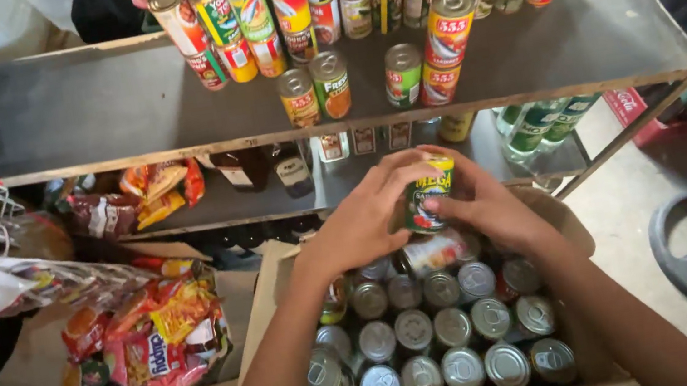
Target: Organizing canned goods by taking them out of a box and placing them neatly on grocery store shelves.
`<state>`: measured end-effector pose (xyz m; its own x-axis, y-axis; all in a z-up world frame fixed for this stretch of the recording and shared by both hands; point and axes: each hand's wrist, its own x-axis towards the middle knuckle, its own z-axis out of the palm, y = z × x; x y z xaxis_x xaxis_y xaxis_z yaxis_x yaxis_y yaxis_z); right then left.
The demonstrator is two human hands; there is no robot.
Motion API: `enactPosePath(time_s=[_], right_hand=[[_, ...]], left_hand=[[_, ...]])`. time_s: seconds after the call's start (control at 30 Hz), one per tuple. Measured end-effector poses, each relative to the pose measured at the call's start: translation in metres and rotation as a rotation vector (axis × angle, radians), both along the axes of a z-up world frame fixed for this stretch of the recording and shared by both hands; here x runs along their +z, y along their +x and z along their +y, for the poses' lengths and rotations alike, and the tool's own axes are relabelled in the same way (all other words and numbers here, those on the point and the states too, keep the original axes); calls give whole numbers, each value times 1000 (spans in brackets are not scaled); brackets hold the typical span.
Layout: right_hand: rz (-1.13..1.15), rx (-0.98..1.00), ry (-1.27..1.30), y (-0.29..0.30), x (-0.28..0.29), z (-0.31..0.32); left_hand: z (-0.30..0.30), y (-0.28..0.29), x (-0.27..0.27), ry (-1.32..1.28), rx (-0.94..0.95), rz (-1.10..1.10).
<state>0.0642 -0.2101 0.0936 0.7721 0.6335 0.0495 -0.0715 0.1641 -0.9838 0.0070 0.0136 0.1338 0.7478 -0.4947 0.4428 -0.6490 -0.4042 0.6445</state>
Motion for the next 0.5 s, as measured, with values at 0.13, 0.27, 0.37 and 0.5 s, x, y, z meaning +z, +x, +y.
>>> enactPosePath(time_s=[0.13,0.27,0.37,0.5], right_hand=[[-20,-116,-43,18,-1,-8],[-23,-300,-102,38,-3,-17],[15,-353,-91,46,7,-22],[-241,-307,-68,76,10,-35]], left_hand=[[6,22,-15,-101,6,-13],[6,48,-29,-126,-12,100],[-12,65,-35,-95,-12,345],[-42,100,-54,-51,-26,369]])
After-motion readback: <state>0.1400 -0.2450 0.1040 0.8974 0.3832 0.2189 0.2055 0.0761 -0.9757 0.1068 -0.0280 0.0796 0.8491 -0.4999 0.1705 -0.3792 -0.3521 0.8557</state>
